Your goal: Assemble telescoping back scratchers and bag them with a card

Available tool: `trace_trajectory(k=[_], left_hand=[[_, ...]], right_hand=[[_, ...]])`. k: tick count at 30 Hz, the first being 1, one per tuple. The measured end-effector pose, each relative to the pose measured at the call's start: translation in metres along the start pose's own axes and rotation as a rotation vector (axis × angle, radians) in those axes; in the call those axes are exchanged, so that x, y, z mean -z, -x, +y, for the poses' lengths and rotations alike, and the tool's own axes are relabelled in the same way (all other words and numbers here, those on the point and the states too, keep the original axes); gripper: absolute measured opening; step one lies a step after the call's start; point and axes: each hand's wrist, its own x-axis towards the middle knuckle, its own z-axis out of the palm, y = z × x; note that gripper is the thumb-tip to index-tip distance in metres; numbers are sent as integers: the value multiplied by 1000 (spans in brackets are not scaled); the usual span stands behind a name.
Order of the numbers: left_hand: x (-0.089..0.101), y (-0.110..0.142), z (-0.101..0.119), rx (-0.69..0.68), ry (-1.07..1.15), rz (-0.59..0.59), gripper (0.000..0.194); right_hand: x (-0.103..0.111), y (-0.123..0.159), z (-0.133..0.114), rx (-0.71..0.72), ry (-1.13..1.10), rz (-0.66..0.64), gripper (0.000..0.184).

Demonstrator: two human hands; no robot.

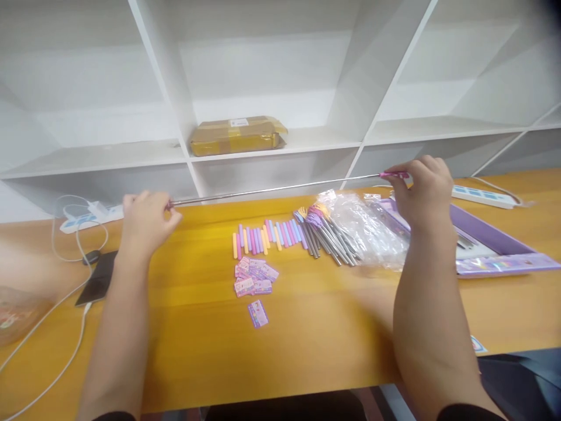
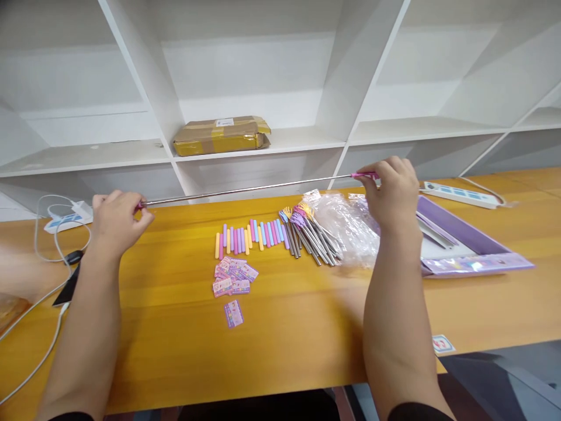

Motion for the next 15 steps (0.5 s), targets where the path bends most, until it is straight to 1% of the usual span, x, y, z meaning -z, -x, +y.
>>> trace_trajectory(k=[2,3,6,8,11,15], left_hand=[[2,2,0,-11,-38,36,18],[2,4,-1,8,-51,45,21],[2,7,-7,123,-49,51,27],[3,9,-10,182,-30,46,25],[10,8,-9,213,-15,0,24],[24,5,0,273,-32,-84,28]], right_hand=[[4,1,-1,37,-27,-5,15],[6,0,-2,58,-38,-15,16],[8,-1,-5,82,-44,-36,20],[9,-1,-9,74,-37,-64,18],[12,2,-20,73,-23,-80,15],[15,10,-38,150,-59,-7,17]])
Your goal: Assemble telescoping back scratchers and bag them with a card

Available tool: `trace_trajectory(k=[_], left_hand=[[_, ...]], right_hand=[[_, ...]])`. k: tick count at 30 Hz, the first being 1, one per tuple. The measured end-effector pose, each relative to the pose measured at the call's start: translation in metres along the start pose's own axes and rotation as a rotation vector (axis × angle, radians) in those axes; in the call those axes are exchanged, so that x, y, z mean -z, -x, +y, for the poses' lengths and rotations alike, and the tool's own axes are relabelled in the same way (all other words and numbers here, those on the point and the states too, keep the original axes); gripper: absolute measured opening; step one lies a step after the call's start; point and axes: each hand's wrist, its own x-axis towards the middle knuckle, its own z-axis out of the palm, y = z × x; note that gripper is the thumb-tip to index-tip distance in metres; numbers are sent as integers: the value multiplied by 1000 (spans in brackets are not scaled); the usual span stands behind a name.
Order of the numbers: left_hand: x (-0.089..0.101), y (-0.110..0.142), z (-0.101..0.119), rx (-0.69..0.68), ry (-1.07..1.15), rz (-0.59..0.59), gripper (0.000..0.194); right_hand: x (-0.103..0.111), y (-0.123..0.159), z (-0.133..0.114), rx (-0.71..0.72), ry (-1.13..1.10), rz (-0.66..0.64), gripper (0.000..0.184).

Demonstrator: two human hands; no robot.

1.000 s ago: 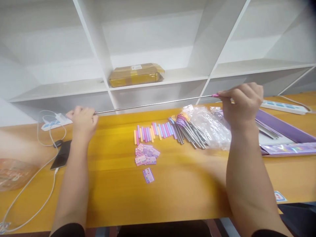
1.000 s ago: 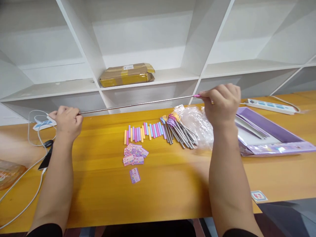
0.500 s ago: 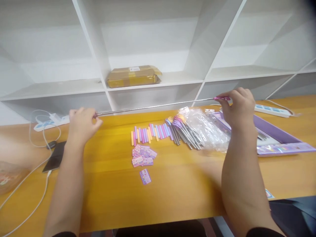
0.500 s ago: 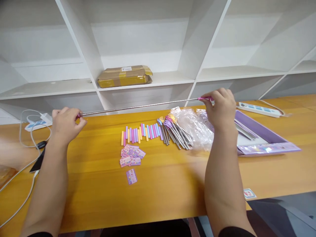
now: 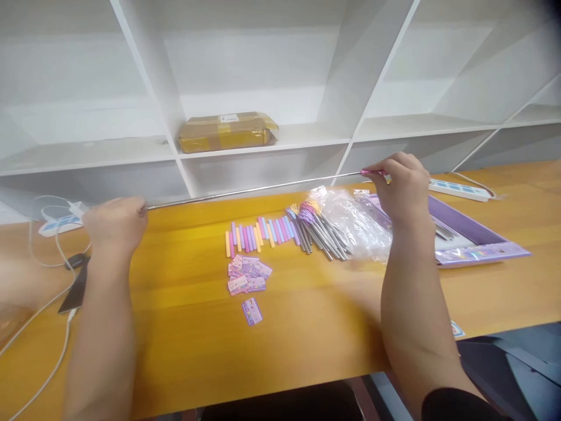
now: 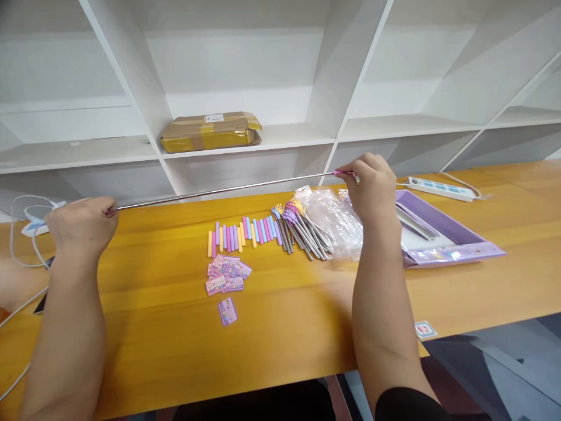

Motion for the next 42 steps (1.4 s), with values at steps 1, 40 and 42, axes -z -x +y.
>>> trace_trajectory(k=[1,40,42], left_hand=[[3,0,2,16,-11,-16,28],[39,39,71,-93,-194,-20,29],[37,41,75,-89,-209,-52,28]], right_hand=[[0,1,-3,13,-9,1,17],[-20,-2,-121,452,-36,-45,22],[-17,-1,-132,468,-44,-50,23]])
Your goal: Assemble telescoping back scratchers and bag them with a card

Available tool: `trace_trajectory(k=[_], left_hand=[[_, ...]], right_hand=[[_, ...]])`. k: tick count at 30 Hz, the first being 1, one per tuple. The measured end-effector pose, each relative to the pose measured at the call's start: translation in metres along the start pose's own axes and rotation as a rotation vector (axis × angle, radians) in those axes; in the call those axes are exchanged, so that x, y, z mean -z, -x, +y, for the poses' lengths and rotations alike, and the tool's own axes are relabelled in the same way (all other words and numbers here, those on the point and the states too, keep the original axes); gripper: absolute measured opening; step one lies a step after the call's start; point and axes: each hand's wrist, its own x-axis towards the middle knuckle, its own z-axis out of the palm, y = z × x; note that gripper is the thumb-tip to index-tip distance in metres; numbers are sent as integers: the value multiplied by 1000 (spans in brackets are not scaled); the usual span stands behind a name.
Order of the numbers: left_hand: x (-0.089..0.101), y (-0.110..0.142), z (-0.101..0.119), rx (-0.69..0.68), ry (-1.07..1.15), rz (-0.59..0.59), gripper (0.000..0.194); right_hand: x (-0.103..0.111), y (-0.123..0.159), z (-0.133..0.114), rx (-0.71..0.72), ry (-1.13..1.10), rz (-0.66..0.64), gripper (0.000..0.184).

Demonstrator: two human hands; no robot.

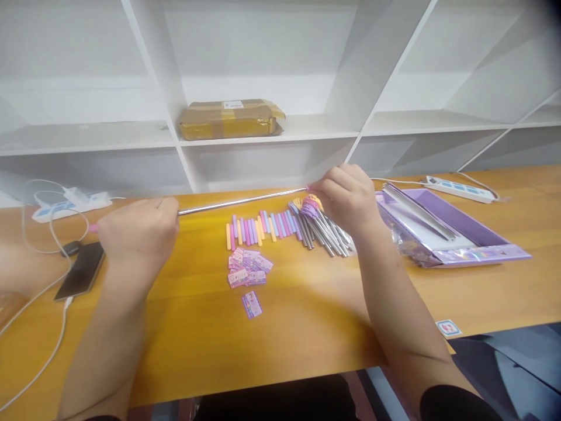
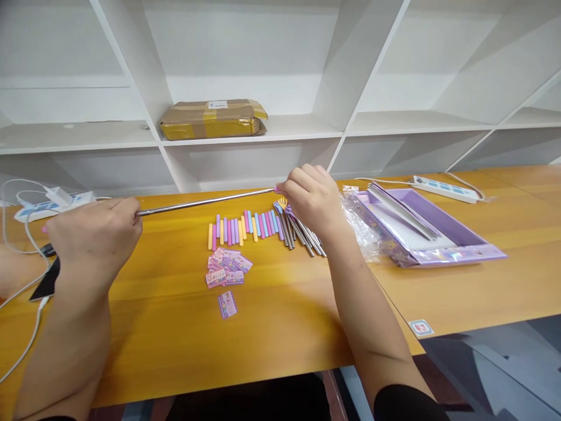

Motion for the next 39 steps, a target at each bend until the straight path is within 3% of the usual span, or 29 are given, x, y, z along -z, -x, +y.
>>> trace_trajectory(k=[7,14,17,22,24,34,39], left_hand=[[-5,12,32,-49,79,-106,21],[-4,16,37,-62,41,-115,21],[-3,20,48,-86,64,-147,24],[-14,33,81,-358,207,-291,32],[-20,35,87,-389,219,-314,33],[-21,18,76,-294,132,-247,18],[-25,16,78,-359,181,-299,31]], right_hand=[[5,-16,-61,13,-103,-151,30],[11,-15,-56,-30,-120,-117,27],[14,-16,-74,6,-168,-141,30],[16,-20,-131,217,-254,-123,36],[17,-23,-139,207,-224,-110,36],[14,-23,-106,-49,-261,-419,28],[14,-21,-83,-162,-207,-462,24]])
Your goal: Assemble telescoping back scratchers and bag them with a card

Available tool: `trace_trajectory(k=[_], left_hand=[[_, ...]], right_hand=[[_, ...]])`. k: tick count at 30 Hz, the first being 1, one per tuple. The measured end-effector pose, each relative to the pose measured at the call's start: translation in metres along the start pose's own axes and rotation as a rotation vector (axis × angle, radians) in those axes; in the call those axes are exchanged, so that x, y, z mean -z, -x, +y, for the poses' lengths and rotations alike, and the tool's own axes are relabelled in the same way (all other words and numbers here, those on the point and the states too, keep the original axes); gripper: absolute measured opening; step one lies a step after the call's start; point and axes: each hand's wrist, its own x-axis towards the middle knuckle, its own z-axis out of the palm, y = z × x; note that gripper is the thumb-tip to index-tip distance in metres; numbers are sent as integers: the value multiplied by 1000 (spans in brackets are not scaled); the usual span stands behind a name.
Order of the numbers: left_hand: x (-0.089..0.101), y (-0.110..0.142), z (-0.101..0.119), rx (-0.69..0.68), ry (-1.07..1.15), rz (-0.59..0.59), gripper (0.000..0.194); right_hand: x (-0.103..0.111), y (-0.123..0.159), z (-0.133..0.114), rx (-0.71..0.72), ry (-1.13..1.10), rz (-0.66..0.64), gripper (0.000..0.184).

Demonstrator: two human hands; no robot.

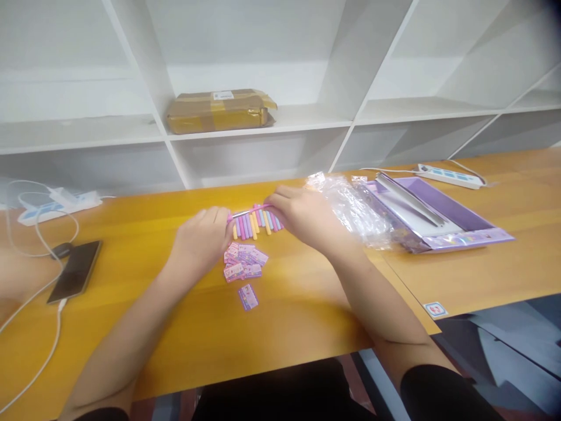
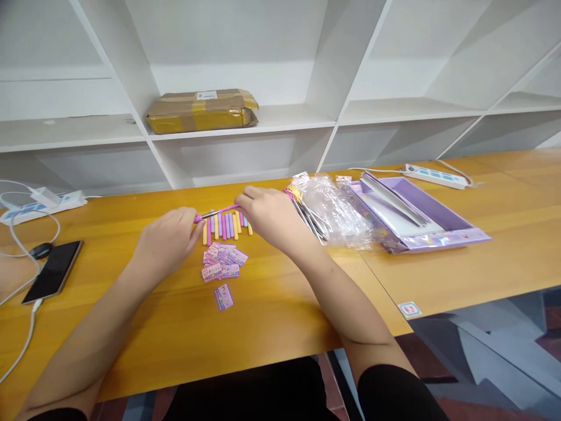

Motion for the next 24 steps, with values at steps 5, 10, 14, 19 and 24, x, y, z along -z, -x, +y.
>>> trace_trajectory(k=[5,10,14,19,24], left_hand=[[-11,-2,-12,-25,10,-87,36],[-15,-7,-19,-22,29,-107,36],[-18,-9,-22,-47,79,-104,33],[-19,-10,-21,-19,121,-122,35],[-15,-13,-17,19,124,-175,36]], right_hand=[[28,7,35,-250,26,-53,18],[45,21,85,-491,104,-45,26],[36,34,136,-665,70,-190,25],[13,49,192,-847,110,-461,30],[-12,64,224,-946,137,-590,58]])
